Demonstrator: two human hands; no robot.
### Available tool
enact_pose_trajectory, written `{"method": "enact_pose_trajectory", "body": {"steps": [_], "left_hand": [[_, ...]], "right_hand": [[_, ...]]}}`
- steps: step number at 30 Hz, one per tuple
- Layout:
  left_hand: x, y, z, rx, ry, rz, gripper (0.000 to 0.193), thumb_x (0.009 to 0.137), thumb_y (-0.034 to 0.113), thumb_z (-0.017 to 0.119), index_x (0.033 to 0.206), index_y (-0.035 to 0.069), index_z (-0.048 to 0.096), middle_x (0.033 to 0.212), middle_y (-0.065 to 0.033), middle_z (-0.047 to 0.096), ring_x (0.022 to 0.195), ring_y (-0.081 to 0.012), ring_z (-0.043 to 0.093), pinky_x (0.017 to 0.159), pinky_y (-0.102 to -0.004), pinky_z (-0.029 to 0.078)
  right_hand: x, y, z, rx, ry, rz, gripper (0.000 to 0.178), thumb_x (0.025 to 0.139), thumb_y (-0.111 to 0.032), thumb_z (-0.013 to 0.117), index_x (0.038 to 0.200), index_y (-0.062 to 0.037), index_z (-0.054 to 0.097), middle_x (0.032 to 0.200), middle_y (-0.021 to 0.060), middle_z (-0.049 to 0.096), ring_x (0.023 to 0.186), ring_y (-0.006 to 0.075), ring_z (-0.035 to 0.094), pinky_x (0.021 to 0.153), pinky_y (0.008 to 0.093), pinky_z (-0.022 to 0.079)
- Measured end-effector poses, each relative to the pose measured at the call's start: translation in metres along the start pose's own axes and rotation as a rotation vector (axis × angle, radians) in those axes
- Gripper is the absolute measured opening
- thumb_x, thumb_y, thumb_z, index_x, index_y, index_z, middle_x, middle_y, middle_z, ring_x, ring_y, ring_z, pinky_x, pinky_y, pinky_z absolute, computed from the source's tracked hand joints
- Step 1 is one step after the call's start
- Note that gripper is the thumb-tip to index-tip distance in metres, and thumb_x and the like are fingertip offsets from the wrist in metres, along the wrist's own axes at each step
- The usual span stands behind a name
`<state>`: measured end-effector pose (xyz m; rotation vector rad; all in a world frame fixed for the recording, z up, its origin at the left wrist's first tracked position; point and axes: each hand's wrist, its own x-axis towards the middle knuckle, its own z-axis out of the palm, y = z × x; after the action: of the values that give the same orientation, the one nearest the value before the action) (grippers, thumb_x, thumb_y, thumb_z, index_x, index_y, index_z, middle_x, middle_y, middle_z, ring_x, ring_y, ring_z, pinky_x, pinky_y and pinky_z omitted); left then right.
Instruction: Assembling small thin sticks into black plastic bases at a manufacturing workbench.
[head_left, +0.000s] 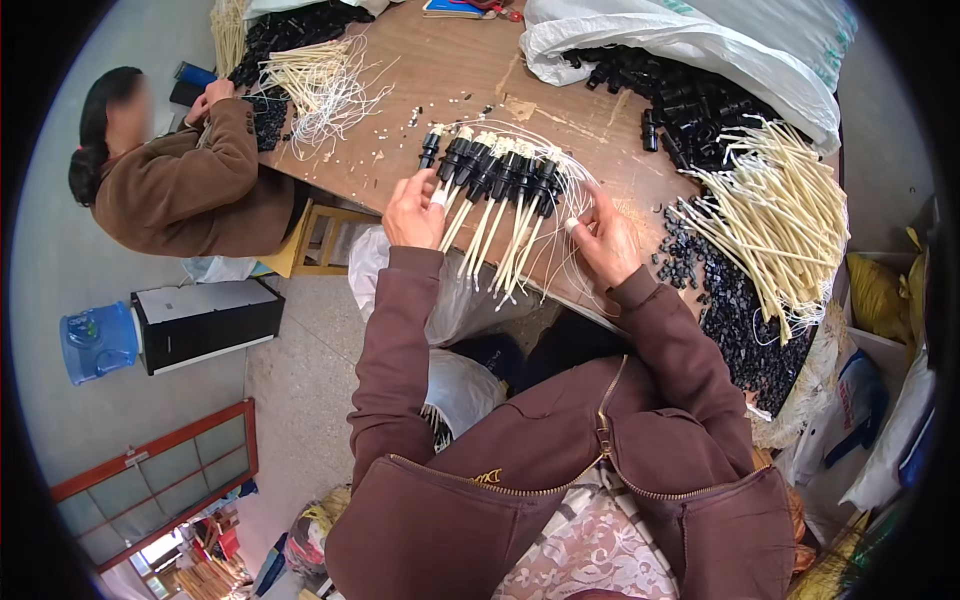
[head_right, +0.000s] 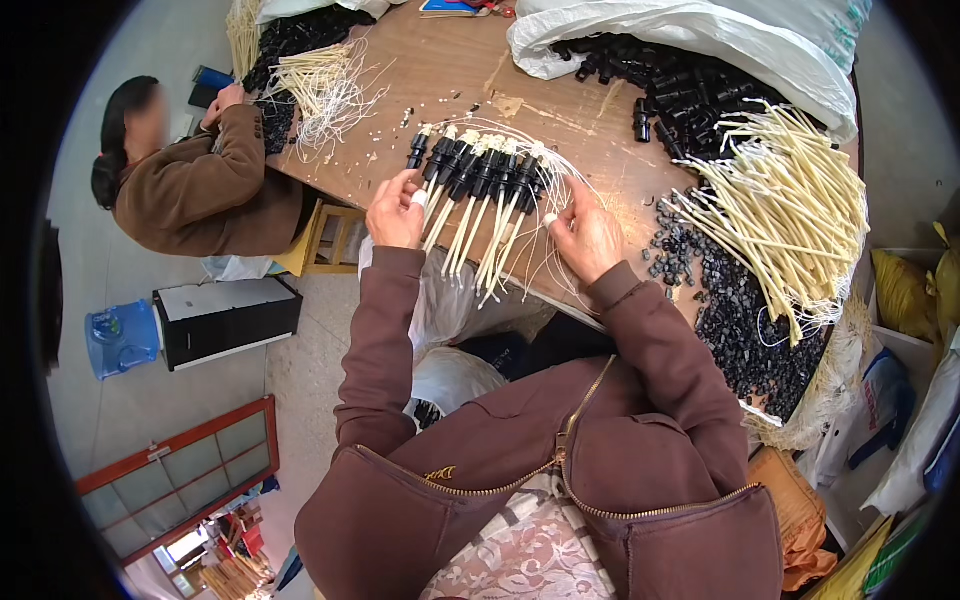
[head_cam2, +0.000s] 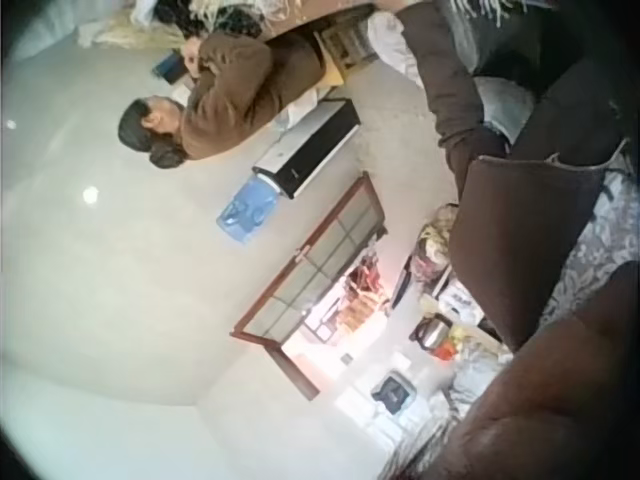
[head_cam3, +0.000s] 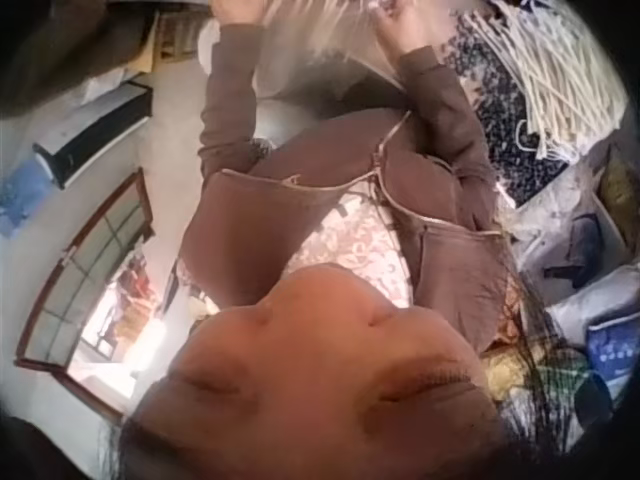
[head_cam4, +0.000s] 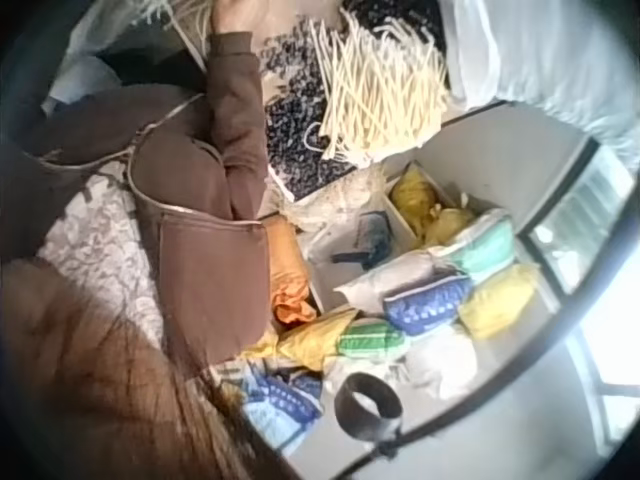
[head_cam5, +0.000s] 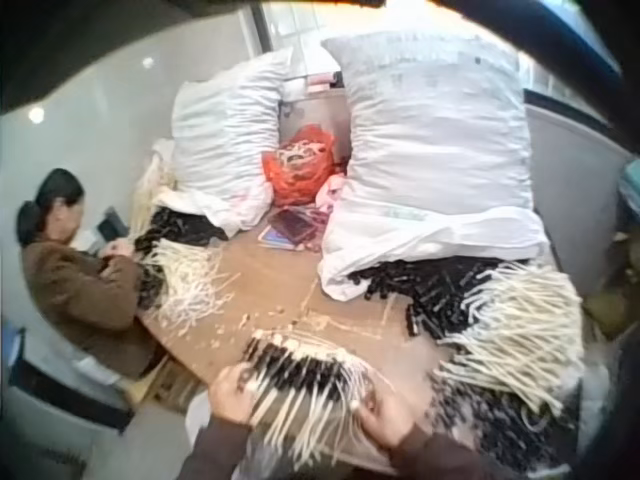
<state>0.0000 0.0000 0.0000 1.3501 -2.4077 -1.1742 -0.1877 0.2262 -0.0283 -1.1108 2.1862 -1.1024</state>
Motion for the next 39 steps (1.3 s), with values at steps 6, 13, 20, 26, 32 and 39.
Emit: {"method": "enact_pose_trajectory", "body": {"steps": [6,13,20,26,32,39], "left_hand": [[0.024,-0.031,0.012,0.069,0.282,0.411,0.075,0.073,0.012,0.069,0.142,0.009,0.04,0.124,-0.019,0.057,0.117,-0.0386,0.051,0.101,-0.0437,0.039],[0.037,-0.04,0.007,0.141,0.144,0.347,0.077,0.074,0.013,0.07,0.144,0.012,0.038,0.125,-0.0212,0.057,0.115,-0.038,0.051,0.099,-0.0429,0.04],[0.013,-0.002,0.002,0.333,0.474,0.477,0.058,0.07,0.008,0.069,0.127,0.009,0.057,0.129,-0.0118,0.057,0.119,-0.0334,0.051,0.102,-0.0431,0.038],[-0.004,0.109,0.066,0.121,0.172,0.848,0.058,0.066,0.001,0.067,0.123,0.007,0.058,0.129,-0.0151,0.056,0.12,-0.0348,0.049,0.103,-0.0435,0.038],[-0.014,0.123,0.159,-0.129,-0.097,0.692,0.059,0.068,-0.004,0.065,0.125,0.006,0.056,0.128,-0.0156,0.056,0.119,-0.0348,0.051,0.103,-0.0413,0.04],[0.076,0.189,0.223,-0.956,-0.506,0.311,0.052,0.086,-0.004,0.057,0.136,-0.002,0.046,0.135,-0.0164,0.052,0.118,-0.021,0.055,0.098,-0.0307,0.045]], "right_hand": [[0.024,-0.025,0.013,0.092,-0.055,0.225,0.084,0.082,-0.022,0.067,0.143,0.0118,0.021,0.071,0.0156,0.065,0.064,0.0317,0.064,0.062,0.0405,0.051],[0.053,-0.027,0.062,0.029,0.0,0.153,0.082,0.078,-0.015,0.068,0.143,0.0111,0.024,0.068,0.0109,0.069,0.062,0.0253,0.067,0.059,0.0381,0.051],[0.024,-0.014,0.009,-0.063,0.118,0.23,0.075,0.076,-0.022,0.065,0.137,0.0092,0.034,0.075,0.0245,0.065,0.072,0.0406,0.065,0.066,0.049,0.051],[-0.018,-0.023,0.011,0.081,-0.152,-0.057,0.029,0.077,-0.027,0.062,0.097,-0.0072,0.069,0.077,0.0231,0.065,0.073,0.0404,0.064,0.066,0.0505,0.05],[0.048,0.039,-0.111,-0.162,0.468,-0.058,0.022,0.082,-0.016,0.062,0.101,-0.0074,0.069,0.084,0.0134,0.07,0.073,0.0298,0.068,0.067,0.0382,0.054],[0.169,0.098,-0.191,-0.856,0.476,-0.161,0.024,0.075,-0.011,0.058,0.097,-0.0057,0.067,0.101,0.0169,0.064,0.094,0.0363,0.06,0.082,0.046,0.046]]}}
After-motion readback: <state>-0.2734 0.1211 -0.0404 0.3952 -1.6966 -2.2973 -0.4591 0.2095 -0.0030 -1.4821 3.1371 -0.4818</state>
